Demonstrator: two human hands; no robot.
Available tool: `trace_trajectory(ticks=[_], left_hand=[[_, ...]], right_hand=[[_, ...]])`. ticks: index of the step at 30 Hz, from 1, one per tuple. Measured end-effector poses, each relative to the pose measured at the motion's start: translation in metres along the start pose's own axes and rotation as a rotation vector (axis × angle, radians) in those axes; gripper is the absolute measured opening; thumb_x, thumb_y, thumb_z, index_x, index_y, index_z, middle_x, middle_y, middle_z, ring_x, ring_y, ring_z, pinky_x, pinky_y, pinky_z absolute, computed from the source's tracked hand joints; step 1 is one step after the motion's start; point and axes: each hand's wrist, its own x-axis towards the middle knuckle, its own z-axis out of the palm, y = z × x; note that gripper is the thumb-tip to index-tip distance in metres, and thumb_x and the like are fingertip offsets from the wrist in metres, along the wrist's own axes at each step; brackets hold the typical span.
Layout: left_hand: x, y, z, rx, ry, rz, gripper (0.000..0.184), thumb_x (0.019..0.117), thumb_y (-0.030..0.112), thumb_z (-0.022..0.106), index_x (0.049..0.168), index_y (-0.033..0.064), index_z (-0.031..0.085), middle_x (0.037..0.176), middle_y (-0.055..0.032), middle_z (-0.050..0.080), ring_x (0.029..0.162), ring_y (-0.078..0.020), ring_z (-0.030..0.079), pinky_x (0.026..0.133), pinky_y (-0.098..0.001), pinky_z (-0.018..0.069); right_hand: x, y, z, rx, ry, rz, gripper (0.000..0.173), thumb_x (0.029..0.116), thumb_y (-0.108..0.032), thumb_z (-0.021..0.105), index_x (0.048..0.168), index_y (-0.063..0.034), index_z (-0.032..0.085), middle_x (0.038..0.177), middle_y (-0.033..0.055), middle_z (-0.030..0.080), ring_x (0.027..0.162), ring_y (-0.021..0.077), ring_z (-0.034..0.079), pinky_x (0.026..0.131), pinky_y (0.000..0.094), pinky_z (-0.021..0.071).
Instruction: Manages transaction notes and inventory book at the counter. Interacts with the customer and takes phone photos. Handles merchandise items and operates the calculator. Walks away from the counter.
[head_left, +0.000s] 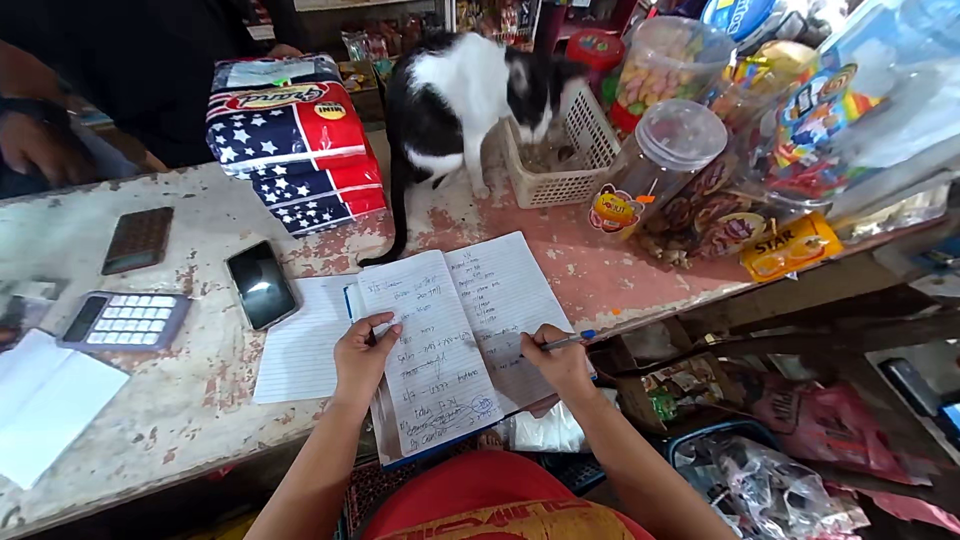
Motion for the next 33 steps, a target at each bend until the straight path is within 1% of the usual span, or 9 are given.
trace_trajectory(ticks=[2, 3, 5, 8, 17, 20, 23, 26, 33], left_hand=[[0.0, -0.001, 0.0, -0.014, 0.006, 0.004, 0.024, 0.0893, 0.009, 0.076, 0.111, -0.0002, 0.071, 0.098, -0.0042, 0.072, 0.071, 0.0006, 0.061, 0.067, -0.0145, 0.0512], [0.0, -0.002, 0.0, -0.012, 0.003, 0.0, 0.024, 0.0894, 0.008, 0.076, 0.112, 0.0002, 0.072, 0.097, -0.004, 0.072, 0.07, 0.0006, 0.06, 0.066, -0.0146, 0.0506], [0.0, -0.002, -0.001, -0.006, 0.001, -0.008, 0.024, 0.0895, 0.009, 0.076, 0.112, 0.001, 0.072, 0.096, -0.0038, 0.071, 0.069, 0.0002, 0.06, 0.065, -0.0148, 0.05], [-0.001, -0.001, -0.001, 0.003, -0.001, -0.009, 0.025, 0.0897, 0.009, 0.076, 0.112, 0.0011, 0.072, 0.096, -0.0034, 0.071, 0.069, 0.0007, 0.059, 0.064, -0.0144, 0.0492], [-0.001, -0.003, 0.0, -0.014, 0.001, 0.021, 0.024, 0.0894, 0.008, 0.076, 0.111, -0.0001, 0.072, 0.096, -0.0034, 0.072, 0.068, 0.0012, 0.06, 0.064, -0.0132, 0.0498], [-0.001, -0.002, -0.001, -0.011, -0.005, 0.018, 0.024, 0.0897, 0.008, 0.075, 0.112, -0.0003, 0.071, 0.098, -0.0038, 0.072, 0.07, 0.0011, 0.06, 0.066, -0.0138, 0.0507], [0.0, -0.002, -0.001, 0.02, -0.007, 0.013, 0.025, 0.09, 0.01, 0.076, 0.112, 0.0001, 0.071, 0.1, -0.0046, 0.072, 0.071, 0.0001, 0.06, 0.067, -0.0155, 0.0509], [-0.001, -0.002, 0.0, 0.01, -0.003, 0.006, 0.025, 0.0899, 0.01, 0.076, 0.112, 0.0003, 0.072, 0.099, -0.0044, 0.072, 0.071, 0.0003, 0.061, 0.066, -0.0151, 0.0508], [-0.001, -0.001, -0.001, -0.007, -0.004, 0.003, 0.025, 0.0894, 0.008, 0.076, 0.112, -0.0001, 0.071, 0.097, -0.0038, 0.072, 0.069, 0.0008, 0.06, 0.066, -0.0142, 0.0508]], right_hand=[[0.003, 0.0, -0.005, 0.115, -0.032, 0.05, 0.027, 0.0901, -0.011, 0.067, 0.066, -0.0075, 0.056, 0.058, -0.0083, 0.052, 0.054, -0.006, 0.048, 0.054, 0.0127, 0.0422], [0.002, 0.0, -0.006, 0.122, -0.041, 0.056, 0.026, 0.0896, -0.01, 0.066, 0.066, -0.0078, 0.056, 0.058, -0.0085, 0.051, 0.054, -0.0065, 0.048, 0.054, 0.0124, 0.0415], [0.0, 0.001, -0.005, 0.073, -0.04, 0.021, 0.026, 0.0894, -0.01, 0.065, 0.065, -0.0059, 0.056, 0.059, -0.0074, 0.049, 0.056, -0.006, 0.043, 0.054, 0.013, 0.0358], [-0.002, 0.003, -0.002, 0.029, -0.01, -0.021, 0.026, 0.0884, -0.01, 0.066, 0.065, -0.0048, 0.056, 0.058, -0.0064, 0.049, 0.055, -0.0058, 0.042, 0.054, 0.0132, 0.0349], [-0.002, 0.003, -0.001, 0.005, 0.041, -0.018, 0.028, 0.0899, -0.009, 0.064, 0.064, -0.0045, 0.055, 0.058, -0.0053, 0.047, 0.055, -0.0046, 0.042, 0.054, 0.014, 0.0348], [0.0, 0.004, -0.002, 0.024, 0.034, -0.028, 0.029, 0.0886, -0.009, 0.064, 0.062, -0.0057, 0.052, 0.057, -0.0067, 0.046, 0.054, -0.0052, 0.041, 0.054, 0.0139, 0.0337], [-0.002, 0.007, -0.001, 0.082, 0.027, -0.045, 0.027, 0.09, -0.01, 0.065, 0.065, -0.0057, 0.055, 0.059, -0.0069, 0.049, 0.056, -0.0058, 0.043, 0.054, 0.0132, 0.0362], [-0.002, 0.01, 0.002, 0.093, 0.07, -0.072, 0.028, 0.089, -0.006, 0.063, 0.063, -0.0056, 0.053, 0.057, -0.0063, 0.048, 0.054, -0.0055, 0.043, 0.053, 0.0125, 0.0356], [0.0, 0.006, 0.001, 0.091, 0.066, -0.037, 0.027, 0.0879, -0.006, 0.064, 0.063, -0.0067, 0.052, 0.058, -0.0069, 0.048, 0.055, -0.0059, 0.043, 0.054, 0.0129, 0.0356]])
